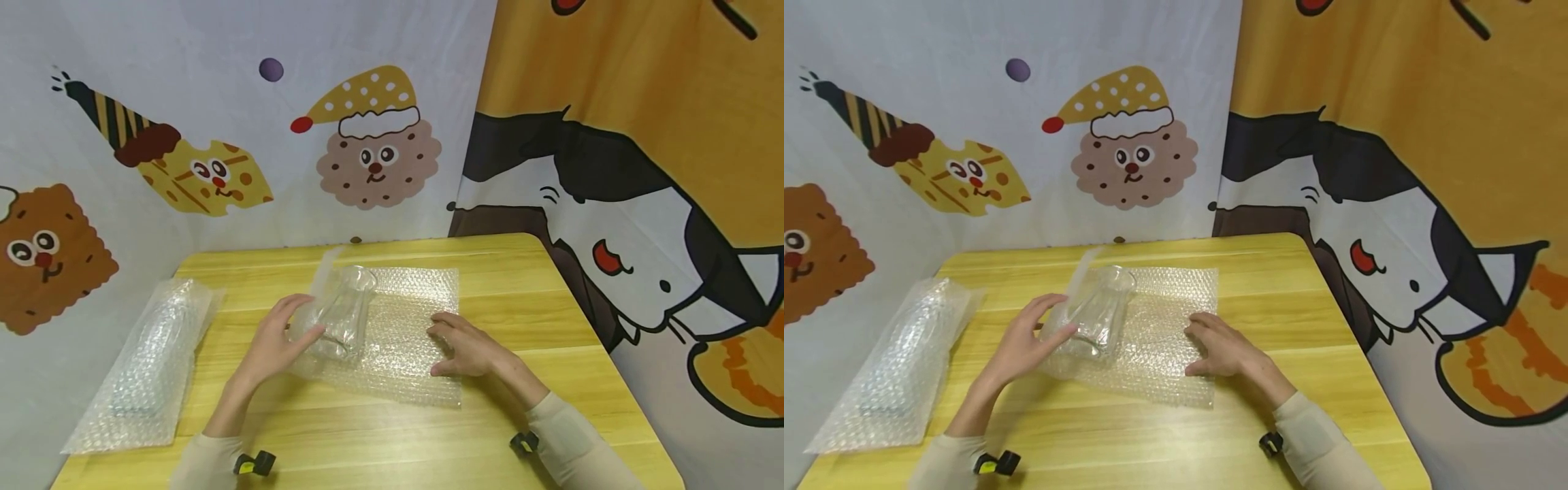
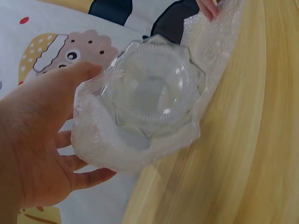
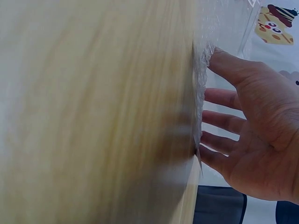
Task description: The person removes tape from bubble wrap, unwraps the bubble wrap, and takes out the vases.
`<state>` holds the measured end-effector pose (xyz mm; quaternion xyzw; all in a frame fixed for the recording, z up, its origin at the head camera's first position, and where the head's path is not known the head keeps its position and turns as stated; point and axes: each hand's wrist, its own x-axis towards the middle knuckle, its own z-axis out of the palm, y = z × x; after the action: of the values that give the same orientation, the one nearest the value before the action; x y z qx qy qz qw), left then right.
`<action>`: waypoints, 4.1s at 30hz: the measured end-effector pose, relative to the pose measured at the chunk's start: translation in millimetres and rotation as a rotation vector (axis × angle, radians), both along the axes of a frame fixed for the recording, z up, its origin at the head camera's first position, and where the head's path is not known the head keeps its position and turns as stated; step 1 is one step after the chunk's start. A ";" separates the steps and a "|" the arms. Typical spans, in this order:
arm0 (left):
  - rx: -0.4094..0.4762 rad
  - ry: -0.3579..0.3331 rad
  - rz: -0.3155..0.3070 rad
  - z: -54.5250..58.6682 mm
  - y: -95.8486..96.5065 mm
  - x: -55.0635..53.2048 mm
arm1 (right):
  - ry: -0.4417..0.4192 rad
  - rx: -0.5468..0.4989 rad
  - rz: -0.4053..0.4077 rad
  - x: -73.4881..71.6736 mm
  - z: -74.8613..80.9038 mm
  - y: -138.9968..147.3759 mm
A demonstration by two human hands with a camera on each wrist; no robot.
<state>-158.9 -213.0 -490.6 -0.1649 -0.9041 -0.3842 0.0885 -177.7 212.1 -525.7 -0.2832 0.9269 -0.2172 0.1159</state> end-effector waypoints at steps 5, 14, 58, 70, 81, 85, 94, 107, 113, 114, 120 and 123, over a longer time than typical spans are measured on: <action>0.054 -0.027 0.066 -1.5 -13.4 0.9 | 0.007 0.000 0.002 0.0 -1.0 0.0; 0.052 0.005 0.157 -2.9 -38.2 4.0 | -0.003 -0.006 -0.008 -1.3 -3.1 0.8; -0.470 -0.132 0.074 -17.1 -53.4 -13.1 | -0.008 -0.007 -0.010 -0.4 -3.4 1.1; -0.431 -0.284 0.040 -28.8 -53.7 -13.0 | -0.009 -0.003 -0.008 -2.0 -4.1 0.1; -0.466 -0.268 0.047 -37.6 -52.2 -11.3 | -0.015 -0.009 -0.011 -1.1 -3.3 0.8; -0.470 -0.250 0.053 -41.9 -53.0 -10.0 | -0.009 -0.010 -0.006 -0.7 -2.4 2.0; -0.368 -0.293 0.040 -46.2 -59.9 -3.6 | 0.005 -0.006 0.012 -1.7 -4.7 5.1; -0.377 -0.266 0.033 -46.6 -61.1 -3.9 | 0.005 0.041 0.038 -4.7 3.5 3.9; -0.393 -0.262 0.040 -46.7 -60.4 -4.0 | 0.017 -0.004 0.022 -7.4 10.6 -0.9; -0.395 -0.265 0.043 -46.6 -60.7 -4.0 | 0.022 -0.020 0.015 -8.2 11.5 -2.6; -0.398 -0.261 0.046 -48.8 -62.9 -5.6 | 0.055 -0.132 -0.023 -14.3 15.9 -16.5; -0.402 -0.242 0.047 -50.7 -63.5 -7.5 | 0.035 -0.201 -0.050 -16.0 18.2 -24.2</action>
<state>-166.4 -276.6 -541.4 -0.1112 -0.9701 -0.2110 -0.0461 -193.7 187.9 -507.6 -0.2741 0.9090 -0.3072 0.0651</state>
